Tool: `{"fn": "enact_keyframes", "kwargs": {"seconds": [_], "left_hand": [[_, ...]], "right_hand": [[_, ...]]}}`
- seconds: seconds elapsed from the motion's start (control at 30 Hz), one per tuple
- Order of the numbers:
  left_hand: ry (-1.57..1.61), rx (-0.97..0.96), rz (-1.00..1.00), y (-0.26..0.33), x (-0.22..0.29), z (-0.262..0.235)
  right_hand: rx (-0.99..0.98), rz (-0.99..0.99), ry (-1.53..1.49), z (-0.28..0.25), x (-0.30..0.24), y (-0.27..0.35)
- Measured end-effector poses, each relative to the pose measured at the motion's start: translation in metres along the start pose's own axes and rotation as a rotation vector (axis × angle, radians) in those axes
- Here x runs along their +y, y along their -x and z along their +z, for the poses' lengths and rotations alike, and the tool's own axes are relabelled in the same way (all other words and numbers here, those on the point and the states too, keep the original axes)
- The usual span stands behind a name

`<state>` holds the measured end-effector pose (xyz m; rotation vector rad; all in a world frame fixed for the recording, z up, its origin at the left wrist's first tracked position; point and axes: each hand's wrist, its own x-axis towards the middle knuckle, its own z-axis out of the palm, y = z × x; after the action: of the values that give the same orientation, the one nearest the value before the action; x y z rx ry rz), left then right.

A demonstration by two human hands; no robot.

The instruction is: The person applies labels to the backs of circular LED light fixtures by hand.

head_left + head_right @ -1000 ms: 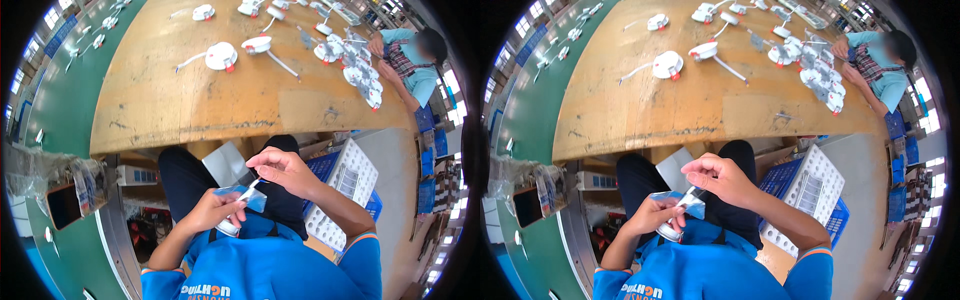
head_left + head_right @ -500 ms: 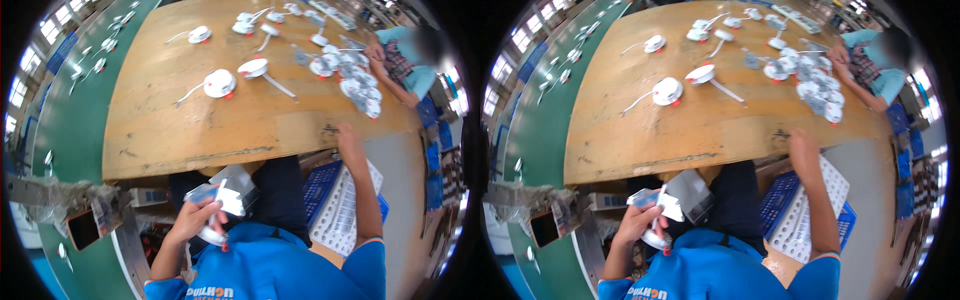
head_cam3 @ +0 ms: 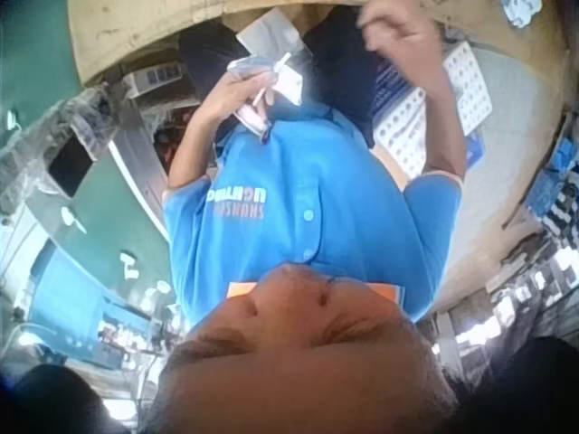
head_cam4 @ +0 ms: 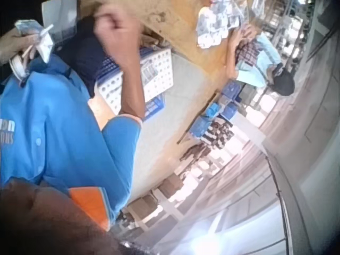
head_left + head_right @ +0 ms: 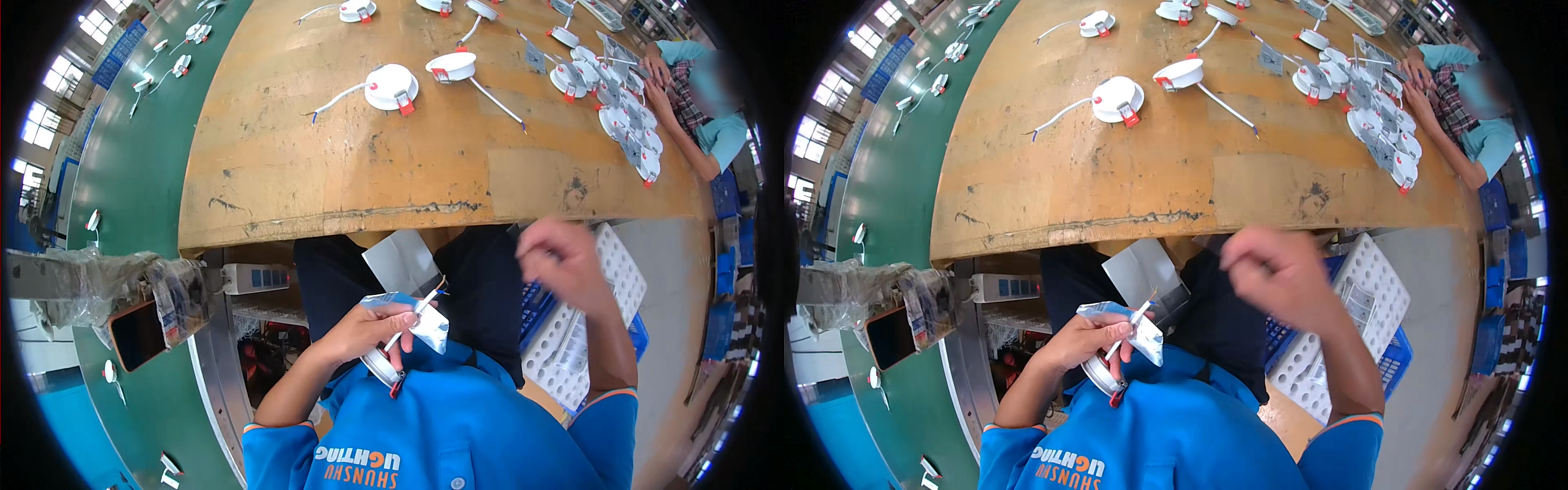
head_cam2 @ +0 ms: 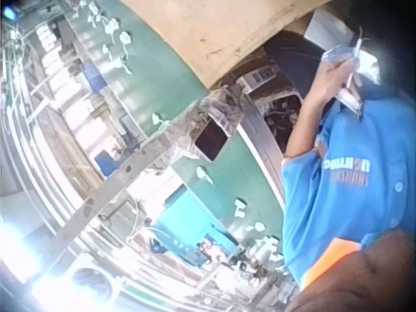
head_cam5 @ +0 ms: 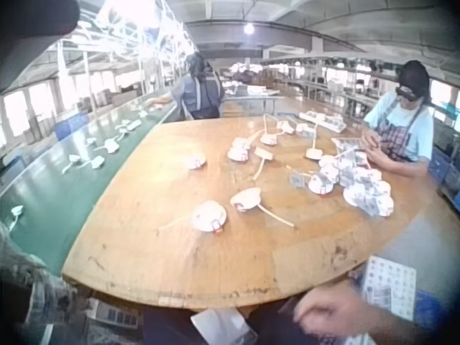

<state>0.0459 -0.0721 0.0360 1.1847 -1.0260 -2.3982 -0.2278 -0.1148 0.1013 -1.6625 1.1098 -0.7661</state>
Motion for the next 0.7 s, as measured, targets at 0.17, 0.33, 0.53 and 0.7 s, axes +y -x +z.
{"fn": "enact_keyframes", "kwargs": {"seconds": [0.17, 0.33, 0.53, 0.7], "left_hand": [[-0.034, -0.024, -0.038, -0.002, 0.002, 0.003], [-0.021, -0.038, -0.022, -0.004, -0.003, 0.004], [-0.095, -0.133, 0.031, -0.014, 0.004, 0.003], [-0.04, 0.008, 0.068, -0.005, 0.009, -0.006]], "right_hand": [[-0.243, -0.154, 0.225, 0.06, -0.007, -0.005], [-0.192, -0.197, 0.378, 0.065, 0.0, -0.013], [-0.182, -0.403, 0.45, 0.068, 0.002, -0.03], [0.006, 0.01, 0.155, 0.048, 0.006, -0.023]]}}
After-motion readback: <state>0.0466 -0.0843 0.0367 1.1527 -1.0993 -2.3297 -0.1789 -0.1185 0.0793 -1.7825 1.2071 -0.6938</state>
